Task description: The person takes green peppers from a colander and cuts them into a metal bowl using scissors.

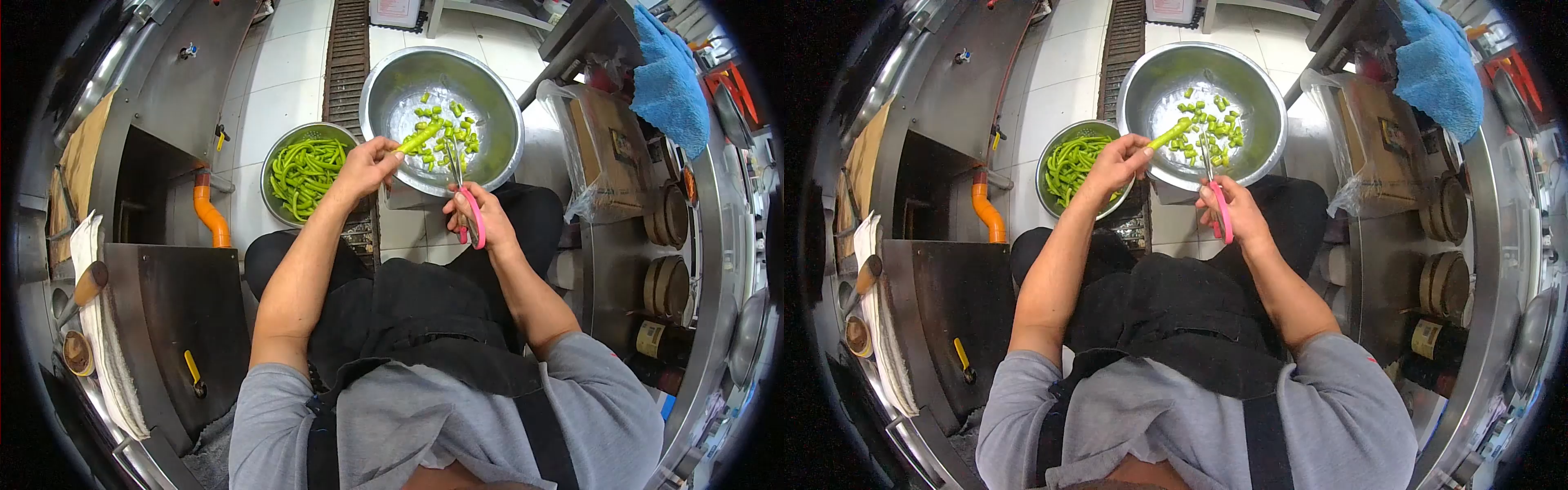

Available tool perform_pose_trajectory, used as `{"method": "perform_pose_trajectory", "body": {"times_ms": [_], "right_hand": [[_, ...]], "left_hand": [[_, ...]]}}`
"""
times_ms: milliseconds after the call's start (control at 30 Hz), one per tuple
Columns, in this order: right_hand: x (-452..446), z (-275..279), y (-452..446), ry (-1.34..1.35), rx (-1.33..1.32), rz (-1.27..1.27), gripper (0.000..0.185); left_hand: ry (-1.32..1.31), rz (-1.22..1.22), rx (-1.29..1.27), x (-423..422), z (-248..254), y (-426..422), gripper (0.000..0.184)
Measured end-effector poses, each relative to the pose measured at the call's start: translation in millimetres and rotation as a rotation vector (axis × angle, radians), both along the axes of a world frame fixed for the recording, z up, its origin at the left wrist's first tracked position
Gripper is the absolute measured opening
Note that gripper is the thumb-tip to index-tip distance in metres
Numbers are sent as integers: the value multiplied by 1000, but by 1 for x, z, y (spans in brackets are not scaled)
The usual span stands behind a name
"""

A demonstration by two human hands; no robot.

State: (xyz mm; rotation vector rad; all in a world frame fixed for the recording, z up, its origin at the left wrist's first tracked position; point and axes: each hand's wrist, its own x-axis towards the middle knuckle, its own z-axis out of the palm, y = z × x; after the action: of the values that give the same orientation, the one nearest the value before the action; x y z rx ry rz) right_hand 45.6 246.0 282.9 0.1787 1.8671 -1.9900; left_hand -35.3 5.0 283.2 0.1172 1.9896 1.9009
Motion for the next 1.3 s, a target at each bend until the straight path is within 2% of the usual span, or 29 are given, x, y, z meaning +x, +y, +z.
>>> {"method": "perform_pose_trajectory", "body": {"times_ms": [100,167,233,333,500,600,733,800,1033,1167,1300], "right_hand": [[0,-3,-2,18,25,19,39],[0,-4,-3,34,18,27,39],[-5,-1,-3,29,0,16,39],[-6,1,-3,-9,40,15,37],[4,-4,-1,-107,68,1,34],[12,-10,-1,-109,12,-1,35],[13,-12,-4,-40,3,52,37],[9,-11,-8,-10,-24,21,38],[3,-1,-9,-47,-7,0,33],[8,2,-9,-111,12,-19,32],[17,-2,-5,-129,38,5,34]], "left_hand": [[72,-28,19,1,-6,0,25],[64,-245,-89,7,-1,1,27],[32,-270,-91,9,0,2,27],[26,-202,-90,5,-5,1,26],[138,-80,-262,-6,-24,-4,29],[112,28,-208,-7,-22,-5,29],[86,-45,-183,-2,-21,3,28],[126,-157,-67,5,-22,9,28],[99,-214,-99,2,-23,4,31],[99,-170,-140,-1,-25,1,30],[200,-11,-227,-9,-32,-4,28]]}}
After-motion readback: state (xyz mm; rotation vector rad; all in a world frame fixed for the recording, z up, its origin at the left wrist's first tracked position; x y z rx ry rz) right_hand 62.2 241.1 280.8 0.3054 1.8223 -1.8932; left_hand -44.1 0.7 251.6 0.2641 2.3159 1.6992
